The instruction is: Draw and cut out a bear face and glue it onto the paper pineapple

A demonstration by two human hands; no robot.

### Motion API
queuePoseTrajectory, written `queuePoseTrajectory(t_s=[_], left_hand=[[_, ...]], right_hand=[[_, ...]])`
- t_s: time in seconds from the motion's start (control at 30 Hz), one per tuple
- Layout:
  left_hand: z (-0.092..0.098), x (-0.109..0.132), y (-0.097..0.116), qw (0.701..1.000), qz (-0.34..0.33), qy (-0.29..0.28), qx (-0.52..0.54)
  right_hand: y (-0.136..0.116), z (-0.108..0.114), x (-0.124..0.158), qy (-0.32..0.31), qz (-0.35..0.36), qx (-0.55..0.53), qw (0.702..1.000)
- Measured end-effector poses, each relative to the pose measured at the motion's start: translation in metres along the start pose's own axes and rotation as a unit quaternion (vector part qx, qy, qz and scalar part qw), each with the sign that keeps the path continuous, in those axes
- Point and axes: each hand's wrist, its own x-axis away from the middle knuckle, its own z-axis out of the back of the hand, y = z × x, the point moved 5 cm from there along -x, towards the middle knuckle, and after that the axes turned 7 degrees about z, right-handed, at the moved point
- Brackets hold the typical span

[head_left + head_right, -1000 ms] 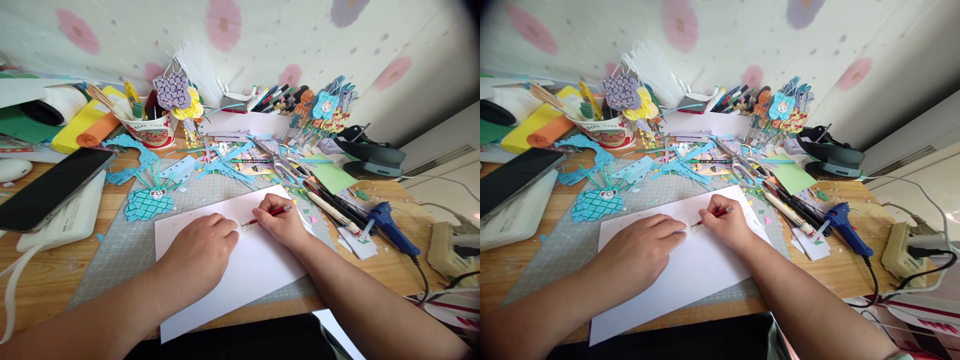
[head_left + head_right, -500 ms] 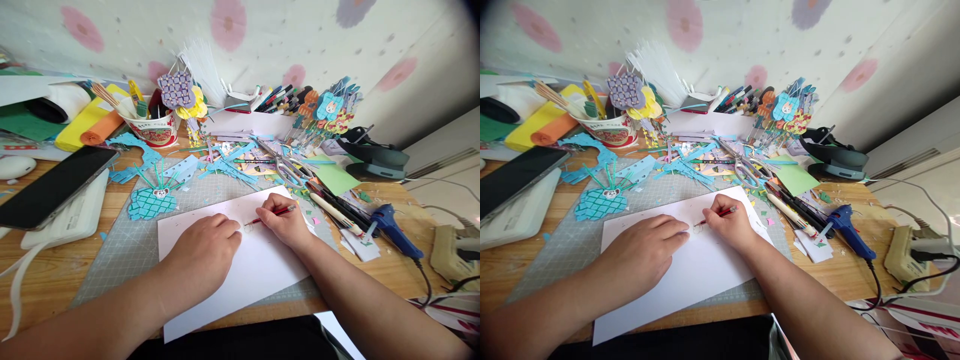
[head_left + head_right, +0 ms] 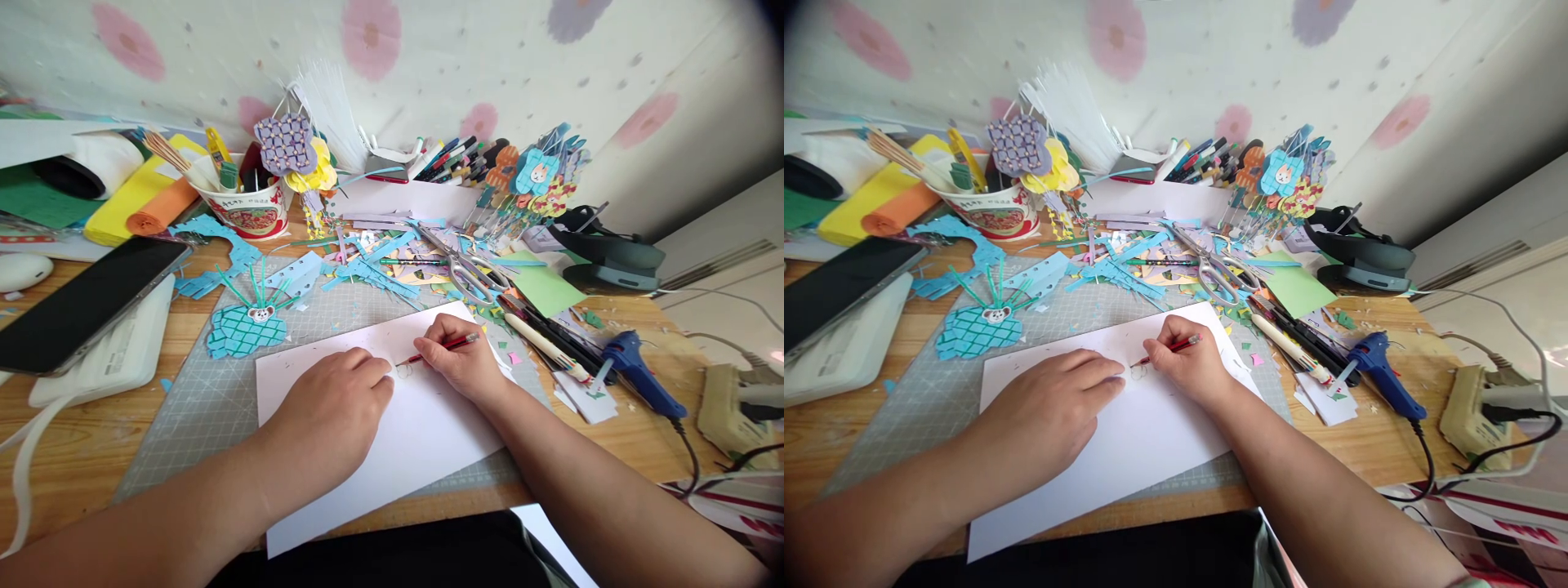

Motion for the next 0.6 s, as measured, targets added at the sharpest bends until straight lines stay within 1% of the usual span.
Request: queuePoseTrajectory(t_s=[0.2,0.37,0.6], left_hand=[[0.000,-0.001,-0.001,1.000,-0.003,0.009,0.000],[0.001,0.000,-0.001,1.000,-0.002,0.014,0.002],[0.001,0.001,0.000,1.000,0.000,0.010,0.001]], right_hand=[[0.001,0.011,0.001,0.054,0.013,0.012,0.998],[-0.002,0.011,0.001,0.056,0.026,0.040,0.997],[-0.002,0.009,0.001,0.059,0.021,0.046,0.997]])
